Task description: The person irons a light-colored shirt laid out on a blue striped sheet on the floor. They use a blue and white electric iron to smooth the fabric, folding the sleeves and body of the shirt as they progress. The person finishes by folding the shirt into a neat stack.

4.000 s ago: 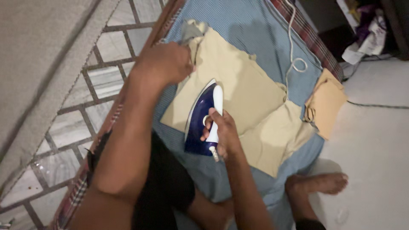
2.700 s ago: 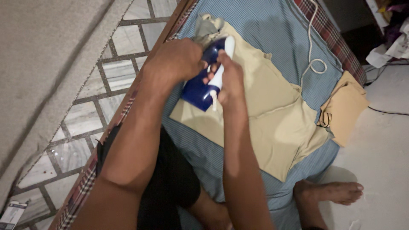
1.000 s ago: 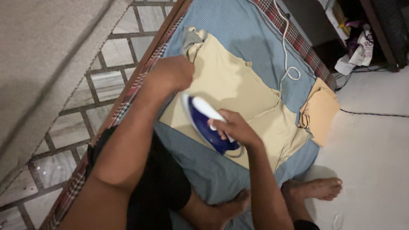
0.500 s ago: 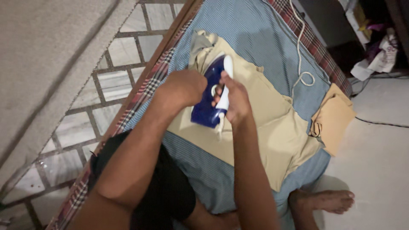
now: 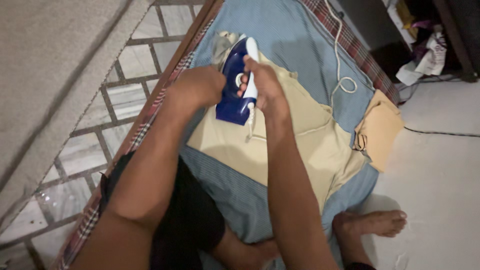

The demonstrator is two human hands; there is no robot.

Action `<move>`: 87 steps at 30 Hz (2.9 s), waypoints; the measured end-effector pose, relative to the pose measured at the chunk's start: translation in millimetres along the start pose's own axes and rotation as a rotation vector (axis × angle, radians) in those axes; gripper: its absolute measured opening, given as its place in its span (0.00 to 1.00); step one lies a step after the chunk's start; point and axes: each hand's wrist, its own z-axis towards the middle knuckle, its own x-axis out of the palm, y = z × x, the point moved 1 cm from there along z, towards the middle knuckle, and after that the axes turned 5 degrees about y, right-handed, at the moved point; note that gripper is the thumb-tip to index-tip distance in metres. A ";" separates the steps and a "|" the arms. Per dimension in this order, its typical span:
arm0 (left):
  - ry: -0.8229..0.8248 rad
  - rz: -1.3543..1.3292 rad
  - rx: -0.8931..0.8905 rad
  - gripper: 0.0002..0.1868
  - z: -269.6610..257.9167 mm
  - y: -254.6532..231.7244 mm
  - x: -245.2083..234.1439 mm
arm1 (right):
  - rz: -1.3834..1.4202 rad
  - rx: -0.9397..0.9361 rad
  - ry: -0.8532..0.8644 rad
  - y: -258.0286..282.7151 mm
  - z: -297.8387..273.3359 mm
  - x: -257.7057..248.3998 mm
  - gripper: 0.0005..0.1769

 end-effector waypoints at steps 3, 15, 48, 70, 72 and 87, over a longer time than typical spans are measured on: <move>0.051 -0.029 -0.077 0.13 -2.4 -2.1 0.4 | -0.079 0.044 0.001 -9.1 -22.5 1.0 0.17; 0.077 -0.005 0.049 0.13 4.7 -27.4 23.9 | -1.120 -0.029 -0.347 -26.7 -123.8 -28.8 0.21; -0.044 -0.053 0.101 0.13 11.9 -30.4 22.4 | -1.503 -0.130 -0.338 -28.9 -146.0 -62.3 0.35; 0.065 -0.059 0.017 0.13 32.3 -33.8 48.2 | -1.483 -0.417 -0.620 49.2 -7.7 -21.8 0.39; 0.043 -0.083 0.010 0.13 31.6 -32.2 47.6 | -1.416 -0.409 -0.555 49.0 -6.9 -25.0 0.39; -0.038 0.128 0.059 0.11 21.3 -42.3 50.3 | -1.446 -0.006 -0.403 -24.8 -149.1 -81.3 0.39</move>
